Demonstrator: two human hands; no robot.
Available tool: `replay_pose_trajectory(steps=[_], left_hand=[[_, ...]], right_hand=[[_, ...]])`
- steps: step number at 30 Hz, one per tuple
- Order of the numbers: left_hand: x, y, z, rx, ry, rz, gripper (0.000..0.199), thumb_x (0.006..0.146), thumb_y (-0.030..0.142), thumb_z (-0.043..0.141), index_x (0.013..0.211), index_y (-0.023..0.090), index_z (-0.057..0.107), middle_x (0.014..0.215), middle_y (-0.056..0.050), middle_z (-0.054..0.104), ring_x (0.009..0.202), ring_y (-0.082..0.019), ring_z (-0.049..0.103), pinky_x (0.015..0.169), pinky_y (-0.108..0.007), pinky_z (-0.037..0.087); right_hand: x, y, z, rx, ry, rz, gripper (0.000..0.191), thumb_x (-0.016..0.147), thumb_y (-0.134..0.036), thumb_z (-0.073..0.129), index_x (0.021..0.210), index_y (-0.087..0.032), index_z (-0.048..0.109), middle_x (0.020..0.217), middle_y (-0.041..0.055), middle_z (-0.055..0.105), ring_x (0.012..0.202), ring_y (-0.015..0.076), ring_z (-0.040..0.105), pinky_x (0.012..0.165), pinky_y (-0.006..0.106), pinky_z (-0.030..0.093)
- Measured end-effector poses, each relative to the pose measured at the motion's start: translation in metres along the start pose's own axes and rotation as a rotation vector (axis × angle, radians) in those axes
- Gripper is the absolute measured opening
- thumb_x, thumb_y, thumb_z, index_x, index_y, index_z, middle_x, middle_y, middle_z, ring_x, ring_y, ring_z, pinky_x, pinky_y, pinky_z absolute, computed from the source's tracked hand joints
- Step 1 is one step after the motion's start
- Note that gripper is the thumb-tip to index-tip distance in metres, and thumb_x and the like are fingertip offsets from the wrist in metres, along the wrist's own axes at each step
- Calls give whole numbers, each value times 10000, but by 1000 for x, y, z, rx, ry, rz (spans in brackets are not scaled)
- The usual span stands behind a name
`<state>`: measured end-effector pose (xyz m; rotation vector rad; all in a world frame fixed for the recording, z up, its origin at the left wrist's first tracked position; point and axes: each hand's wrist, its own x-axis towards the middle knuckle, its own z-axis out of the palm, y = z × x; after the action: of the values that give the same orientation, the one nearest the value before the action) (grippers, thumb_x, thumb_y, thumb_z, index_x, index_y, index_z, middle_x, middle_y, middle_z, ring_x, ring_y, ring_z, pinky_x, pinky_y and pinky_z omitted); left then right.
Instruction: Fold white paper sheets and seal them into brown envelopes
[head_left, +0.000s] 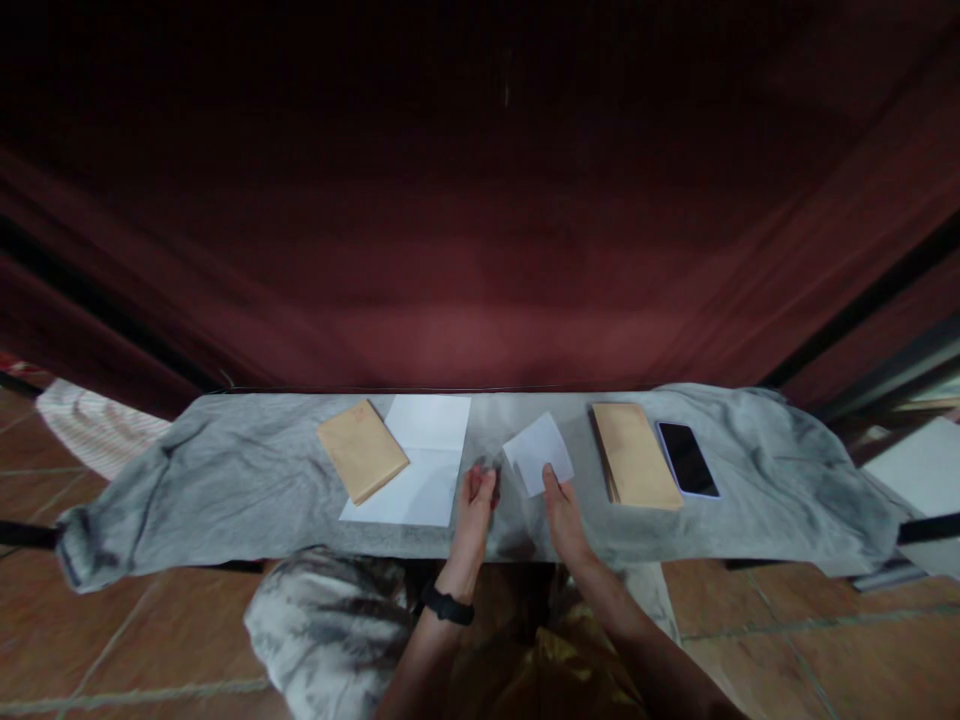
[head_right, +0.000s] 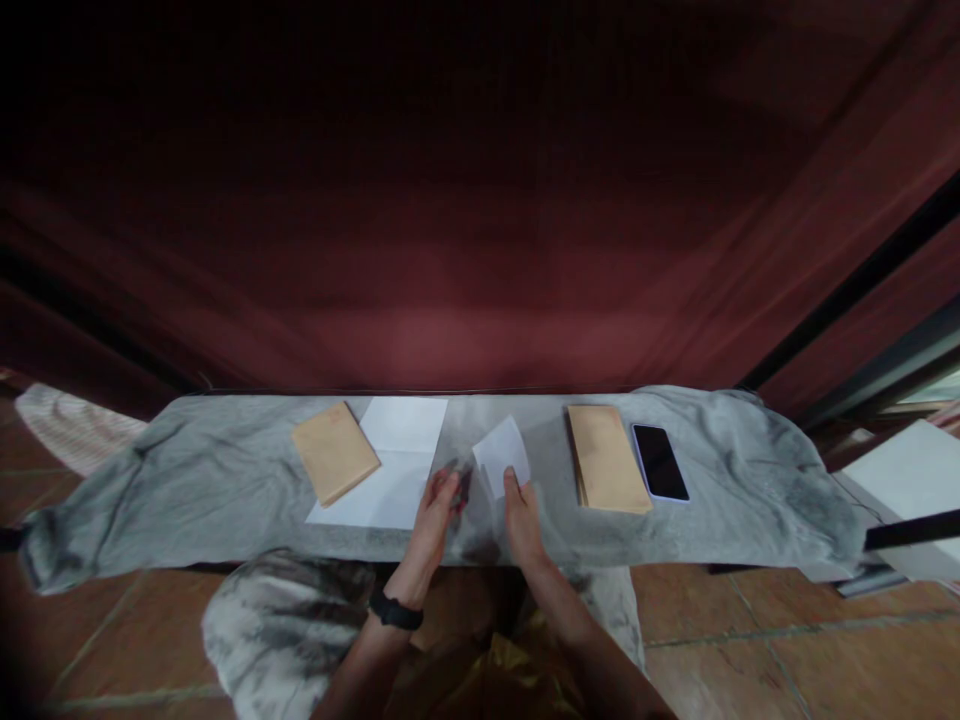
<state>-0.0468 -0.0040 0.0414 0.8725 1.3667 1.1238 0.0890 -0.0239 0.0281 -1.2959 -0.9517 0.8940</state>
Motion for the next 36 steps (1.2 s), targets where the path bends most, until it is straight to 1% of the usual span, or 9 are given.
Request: replay_pose_trajectory(steps=[4,8,11,13,15,20,24,29,36], left_hand=[[0,-24,4,-65,-84,-116,783,804,373,732,1492,216,395,968,-72,727,878,-201,715,770,-336,583],[14,-34,0,10,-42,-8,840,735,205,720,1509,184,395,750,15,673,656,-150,645,649,-277,538],[29,-30,-12,249,-18,127,779,731,73,620,1486,149,443,692,35,632,640,-138,604,694,-278,523],[35,-27,-19,432,-42,203,736,747,31,559,1468,146,473,732,15,651,691,-151,619,773,-306,532],[35,-27,-21,596,-67,279,670,780,24,513,1438,147,511,861,-38,697,793,-179,656,862,-347,539],[19,-35,-4,945,23,544,538,875,61,423,1386,153,565,1302,-157,634,1207,-260,608,1082,-434,470],[17,-43,12,1127,-97,690,575,913,85,374,1478,137,469,1527,-154,493,1437,-256,430,1190,-453,365],[30,-50,9,1310,-93,698,594,952,181,385,1541,113,371,1593,-164,395,1502,-269,327,1216,-491,309],[29,-53,1,1331,-31,733,612,1013,381,386,1534,60,369,1586,-186,390,1500,-289,327,1215,-481,316]], right_hand=[[-1,6,4,359,76,225,566,873,-659,575,1136,-162,642,1129,131,739,996,278,707,834,402,602],[-4,27,-13,356,147,314,604,722,-619,731,1116,-179,605,1035,86,719,904,262,693,797,409,589],[-3,40,-36,216,223,289,623,725,-554,719,1220,-203,580,1010,47,687,894,241,670,845,431,569],[-3,45,-49,-23,260,150,577,792,-509,649,1282,-214,576,1139,77,666,1056,263,640,968,472,519],[-3,47,-55,-283,209,-40,487,874,-451,556,1300,-218,595,1297,107,620,1237,277,566,1088,506,436],[-3,43,-36,-691,-208,-363,479,1000,-305,371,1445,-216,525,1482,110,547,1384,239,482,1169,499,385],[4,40,-12,-952,-383,-486,504,1034,-242,308,1506,-140,452,1539,130,488,1445,224,417,1208,489,331],[10,45,-10,-1176,-342,-501,491,1045,-278,350,1510,-158,453,1575,116,434,1470,252,383,1216,498,293],[10,54,-23,-1322,-237,-452,561,1044,-366,394,1536,-96,396,1600,168,365,1477,299,363,1201,513,295]])
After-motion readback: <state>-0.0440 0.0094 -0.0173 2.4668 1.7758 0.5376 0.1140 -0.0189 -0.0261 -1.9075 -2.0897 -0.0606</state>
